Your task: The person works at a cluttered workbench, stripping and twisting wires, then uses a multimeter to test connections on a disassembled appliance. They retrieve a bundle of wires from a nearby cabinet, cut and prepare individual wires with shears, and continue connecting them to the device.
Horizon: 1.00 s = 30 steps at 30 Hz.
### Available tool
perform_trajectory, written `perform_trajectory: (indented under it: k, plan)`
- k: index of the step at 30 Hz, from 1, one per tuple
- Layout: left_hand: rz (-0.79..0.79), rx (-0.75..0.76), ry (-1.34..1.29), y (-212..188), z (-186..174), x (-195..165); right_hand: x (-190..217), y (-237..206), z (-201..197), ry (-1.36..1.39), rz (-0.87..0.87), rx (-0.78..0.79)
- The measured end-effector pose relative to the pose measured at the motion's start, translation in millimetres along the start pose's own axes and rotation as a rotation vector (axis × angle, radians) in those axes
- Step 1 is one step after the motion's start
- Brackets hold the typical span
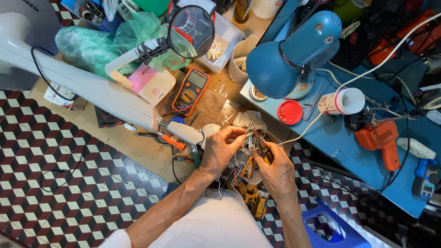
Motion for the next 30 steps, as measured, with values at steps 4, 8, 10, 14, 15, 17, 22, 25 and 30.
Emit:
perform_trajectory:
  k: [4,8,10,14,15,17,22,25,30]
  plan:
    - [0.079,-0.044,0.136,-2.8,-2.3,-11.3,-1.0,-1.0,0.5,0.057,0.004,0.008]
    - [0.145,-0.066,0.254,-6.2,-1.5,-20.1,-4.2,-4.0,-2.6,0.07,0.027,0.008]
    - [0.178,-0.072,0.295,-7.1,-1.5,-23.2,-2.8,-5.7,-3.6,0.057,0.008,0.004]
    - [0.192,-0.055,0.252,-4.5,-0.5,-21.9,-0.3,-6.8,-1.6,-0.029,-0.03,0.009]
    - [0.162,-0.046,0.225,-3.0,-0.2,-18.5,0.4,-6.4,-0.4,-0.054,-0.042,0.012]
    - [0.143,-0.025,0.209,-1.5,1.2,-16.0,-0.3,-5.0,2.1,-0.101,-0.037,0.017]
    - [0.136,-0.006,0.264,-0.6,2.3,-15.5,8.7,-7.1,4.7,-0.112,-0.125,-0.028]
    - [0.111,0.027,0.237,1.8,3.6,-11.4,14.0,-8.6,2.3,-0.115,-0.167,-0.076]
    - [0.043,0.078,0.011,4.8,2.4,-0.3,17.6,-10.3,-0.1,-0.122,-0.201,-0.112]
Point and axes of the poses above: each hand's wrist, its own y-axis towards the middle knuckle, its own z-axis out of the palm, x = y × z, the point moved 9 cm from there along y, towards the middle knuckle, and after that the axes turned 5 degrees about x, right-handed, at the moved point
